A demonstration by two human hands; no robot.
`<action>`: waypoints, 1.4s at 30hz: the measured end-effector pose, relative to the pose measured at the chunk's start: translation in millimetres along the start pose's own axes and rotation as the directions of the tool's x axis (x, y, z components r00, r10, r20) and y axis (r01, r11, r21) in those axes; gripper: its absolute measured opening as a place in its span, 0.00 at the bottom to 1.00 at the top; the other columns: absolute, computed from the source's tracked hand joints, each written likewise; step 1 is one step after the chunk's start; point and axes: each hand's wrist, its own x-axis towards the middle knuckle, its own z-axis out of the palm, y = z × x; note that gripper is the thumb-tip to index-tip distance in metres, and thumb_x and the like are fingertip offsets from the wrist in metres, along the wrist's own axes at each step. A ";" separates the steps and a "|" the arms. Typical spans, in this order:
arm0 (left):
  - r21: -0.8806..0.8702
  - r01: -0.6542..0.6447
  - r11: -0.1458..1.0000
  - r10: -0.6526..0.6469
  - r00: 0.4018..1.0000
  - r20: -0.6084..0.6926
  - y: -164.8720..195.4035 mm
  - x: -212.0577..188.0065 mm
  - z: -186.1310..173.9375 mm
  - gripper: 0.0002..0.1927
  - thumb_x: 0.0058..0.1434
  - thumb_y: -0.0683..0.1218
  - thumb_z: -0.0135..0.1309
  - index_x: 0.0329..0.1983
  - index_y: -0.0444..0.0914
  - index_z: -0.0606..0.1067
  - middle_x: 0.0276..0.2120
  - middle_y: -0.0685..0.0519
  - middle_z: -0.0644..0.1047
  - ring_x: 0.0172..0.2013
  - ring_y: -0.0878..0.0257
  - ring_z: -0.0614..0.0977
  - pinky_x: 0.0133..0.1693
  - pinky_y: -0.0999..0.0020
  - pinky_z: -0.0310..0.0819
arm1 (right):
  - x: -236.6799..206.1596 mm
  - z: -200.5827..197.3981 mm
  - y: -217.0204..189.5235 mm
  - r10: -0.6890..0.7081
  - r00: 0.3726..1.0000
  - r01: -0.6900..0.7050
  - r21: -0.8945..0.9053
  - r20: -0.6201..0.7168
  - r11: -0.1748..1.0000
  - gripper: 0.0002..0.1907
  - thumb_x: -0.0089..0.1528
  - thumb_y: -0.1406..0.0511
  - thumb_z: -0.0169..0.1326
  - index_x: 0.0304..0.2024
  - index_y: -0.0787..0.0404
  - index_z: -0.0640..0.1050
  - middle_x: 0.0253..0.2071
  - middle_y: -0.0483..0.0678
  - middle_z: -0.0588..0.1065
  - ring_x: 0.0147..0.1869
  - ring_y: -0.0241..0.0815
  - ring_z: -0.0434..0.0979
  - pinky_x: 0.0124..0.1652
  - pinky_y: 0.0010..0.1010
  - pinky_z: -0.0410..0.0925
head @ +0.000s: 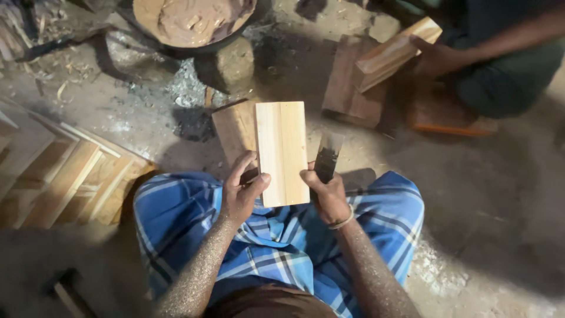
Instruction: The person sits on the floor and uses a chisel to carve and shape small rectangular wooden blocks. They repeatedly hold the wood, strike it with the chisel, and inspect the carved surfaces.
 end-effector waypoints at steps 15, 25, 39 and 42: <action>0.023 0.302 0.953 -0.300 0.951 -0.078 -48.4 22.3 -35.1 0.36 0.51 0.51 0.67 0.61 0.32 0.71 0.46 0.48 0.83 0.46 0.61 0.84 0.47 0.63 0.81 | 15.2 19.6 30.0 -0.101 0.995 0.085 -0.563 0.003 0.822 0.17 0.62 0.57 0.62 0.36 0.67 0.82 0.30 0.42 0.78 0.34 0.32 0.72 0.33 0.27 0.69; 0.379 0.201 0.903 -0.278 0.947 0.161 -75.8 76.4 -104.4 0.39 0.46 0.54 0.71 0.59 0.35 0.73 0.53 0.45 0.78 0.51 0.53 0.81 0.52 0.60 0.75 | 196.9 73.2 -97.6 -0.113 0.974 0.206 -0.975 0.196 0.080 0.22 0.74 0.54 0.39 0.57 0.60 0.75 0.36 0.55 0.74 0.37 0.45 0.76 0.38 0.39 0.69; 0.280 0.424 0.861 -0.490 0.840 0.235 -82.5 96.1 -104.6 0.44 0.53 0.64 0.64 0.67 0.37 0.66 0.56 0.40 0.76 0.56 0.48 0.79 0.56 0.58 0.72 | 414.4 302.6 -44.9 0.220 0.903 0.430 -0.772 0.369 -0.468 0.16 0.59 0.54 0.58 0.47 0.49 0.85 0.45 0.56 0.80 0.49 0.59 0.79 0.50 0.50 0.70; 0.225 0.397 0.889 -0.436 0.887 0.155 -78.1 99.1 -100.2 0.37 0.54 0.61 0.63 0.61 0.37 0.71 0.51 0.41 0.79 0.52 0.50 0.82 0.52 0.60 0.75 | 383.0 289.3 -85.2 0.162 0.860 0.507 -0.846 0.484 -0.164 0.17 0.66 0.55 0.53 0.52 0.53 0.82 0.43 0.56 0.82 0.46 0.55 0.82 0.50 0.46 0.72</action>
